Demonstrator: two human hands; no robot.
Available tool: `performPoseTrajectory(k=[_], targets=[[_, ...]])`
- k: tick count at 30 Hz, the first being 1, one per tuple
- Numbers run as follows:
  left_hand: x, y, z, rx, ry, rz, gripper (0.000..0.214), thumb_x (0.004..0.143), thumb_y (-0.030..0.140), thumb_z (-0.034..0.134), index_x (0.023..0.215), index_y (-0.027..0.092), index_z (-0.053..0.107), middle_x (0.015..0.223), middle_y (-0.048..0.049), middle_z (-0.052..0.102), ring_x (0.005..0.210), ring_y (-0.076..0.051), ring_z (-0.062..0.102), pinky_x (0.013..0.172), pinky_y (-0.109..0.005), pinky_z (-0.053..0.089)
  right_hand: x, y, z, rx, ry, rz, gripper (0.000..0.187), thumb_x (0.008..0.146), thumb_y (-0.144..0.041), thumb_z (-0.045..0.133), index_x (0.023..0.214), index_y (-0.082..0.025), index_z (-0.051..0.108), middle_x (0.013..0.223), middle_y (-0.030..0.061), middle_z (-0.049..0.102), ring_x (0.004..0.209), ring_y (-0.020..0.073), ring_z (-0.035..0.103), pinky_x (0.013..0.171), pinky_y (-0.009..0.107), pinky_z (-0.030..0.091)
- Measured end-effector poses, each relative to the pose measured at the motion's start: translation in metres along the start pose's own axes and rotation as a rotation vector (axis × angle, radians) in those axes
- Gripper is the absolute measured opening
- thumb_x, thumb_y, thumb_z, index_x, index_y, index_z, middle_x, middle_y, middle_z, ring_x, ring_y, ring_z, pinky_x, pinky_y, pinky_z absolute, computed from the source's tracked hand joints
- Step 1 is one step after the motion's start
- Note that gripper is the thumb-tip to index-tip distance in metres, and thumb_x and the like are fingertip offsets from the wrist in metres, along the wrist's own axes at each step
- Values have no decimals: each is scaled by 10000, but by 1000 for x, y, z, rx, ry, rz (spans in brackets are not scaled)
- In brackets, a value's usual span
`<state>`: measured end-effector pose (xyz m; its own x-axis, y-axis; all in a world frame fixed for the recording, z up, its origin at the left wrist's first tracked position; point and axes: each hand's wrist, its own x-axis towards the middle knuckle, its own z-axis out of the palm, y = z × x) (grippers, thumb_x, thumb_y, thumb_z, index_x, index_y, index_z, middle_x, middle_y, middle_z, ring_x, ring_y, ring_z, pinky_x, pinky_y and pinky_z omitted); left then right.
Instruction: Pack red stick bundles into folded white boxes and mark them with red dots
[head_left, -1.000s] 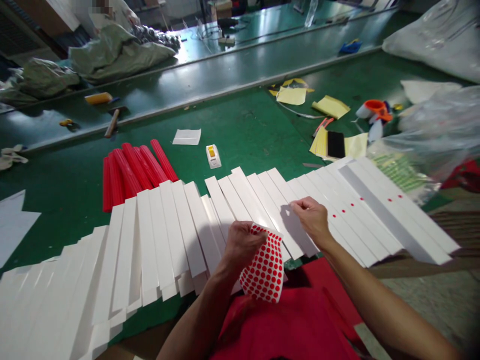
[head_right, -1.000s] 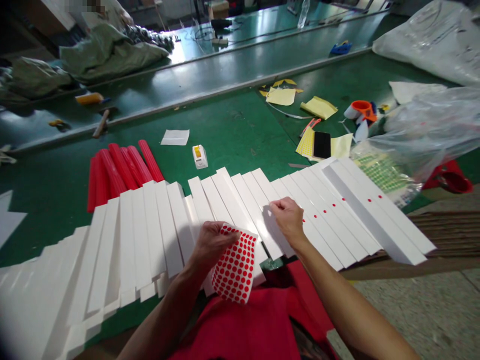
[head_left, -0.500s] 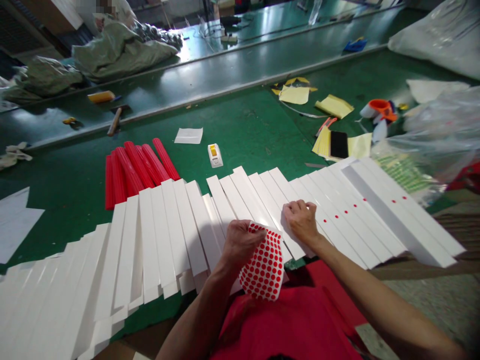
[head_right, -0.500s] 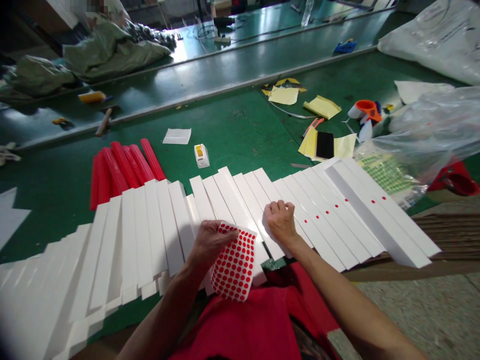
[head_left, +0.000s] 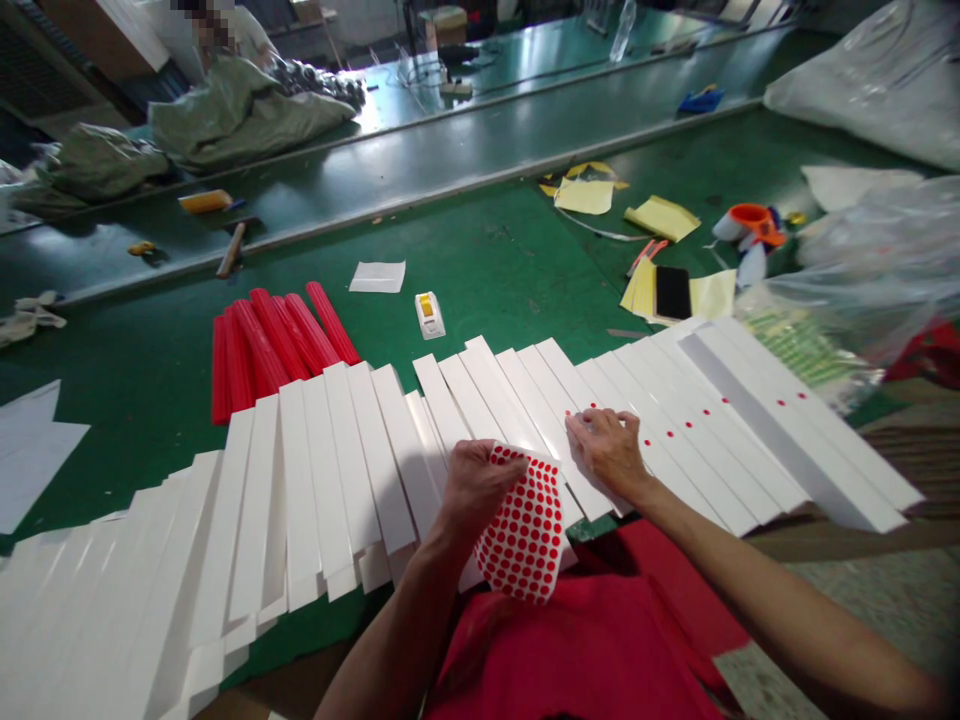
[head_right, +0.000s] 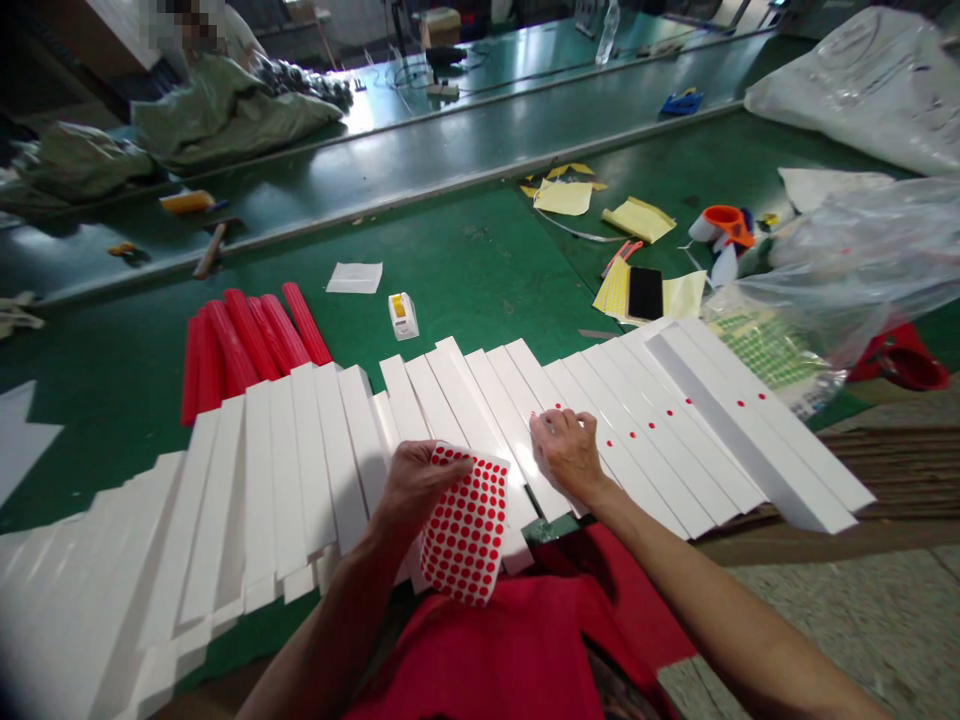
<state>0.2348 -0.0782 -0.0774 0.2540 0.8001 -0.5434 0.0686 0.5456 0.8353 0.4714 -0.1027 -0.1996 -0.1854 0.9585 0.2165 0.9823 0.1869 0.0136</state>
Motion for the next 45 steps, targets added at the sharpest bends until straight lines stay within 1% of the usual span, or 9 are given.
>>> performPoseTrajectory(k=[12,17,20,23,25,29,33,40,45], targets=[[-7,1,-1,-63,43,-18,211,595,298,763,572,115,660,453,-2,574,409,-109,517,432,-220,388,7,-11,4,262,-93,227,387,852,-149,510,1214,-149,649,1056,151,618,939,270,486,776,407,265],[-10,8,-4,-168,79,48,293,612,360,779,569,138,593,500,3,594,454,-109,537,471,-231,414,12,-11,-15,526,-104,350,320,963,-337,446,1123,-220,697,1012,112,648,917,245,561,775,384,373],[-13,13,-4,-276,84,57,311,598,358,800,577,133,587,491,15,579,443,-98,519,476,-231,408,15,-22,-47,939,-113,400,468,1016,-476,320,1297,-249,618,1136,86,671,930,195,628,787,345,472],[-15,15,-1,-367,49,42,330,569,364,829,608,114,617,504,4,591,440,-98,519,486,-238,416,17,-43,-83,1626,-143,531,551,890,-518,610,1364,-240,575,1248,95,637,1010,211,639,858,367,507],[-15,14,2,-399,13,34,346,574,377,836,661,102,644,536,-13,620,457,-110,545,513,-254,445,19,-57,-100,1842,-126,611,635,740,-436,800,1321,-256,615,1043,48,677,882,184,642,813,352,521],[-18,11,6,-442,22,67,651,574,334,870,1140,99,650,689,-27,705,590,-164,655,640,-300,528,21,-73,-118,1786,8,672,608,715,-335,834,1289,-279,641,638,-73,474,555,76,467,561,232,458],[-26,15,6,-412,-1,177,1117,609,317,877,1532,200,259,729,15,714,660,-176,683,699,-305,541,21,-72,-131,1732,45,634,611,735,-302,815,1313,-302,615,659,-65,499,578,79,491,542,213,450],[-39,25,6,-343,53,312,935,666,306,838,1480,238,382,810,-8,726,650,-170,663,633,-276,537,21,-67,-145,1686,-30,600,425,702,-338,836,1110,-263,742,632,-18,623,505,99,529,463,222,448],[-42,22,1,-108,131,386,343,688,321,818,993,178,755,835,-46,745,691,-172,663,655,-270,542,20,-65,-149,1733,-88,672,316,664,-395,860,932,-240,795,692,35,713,576,150,633,533,264,533]])
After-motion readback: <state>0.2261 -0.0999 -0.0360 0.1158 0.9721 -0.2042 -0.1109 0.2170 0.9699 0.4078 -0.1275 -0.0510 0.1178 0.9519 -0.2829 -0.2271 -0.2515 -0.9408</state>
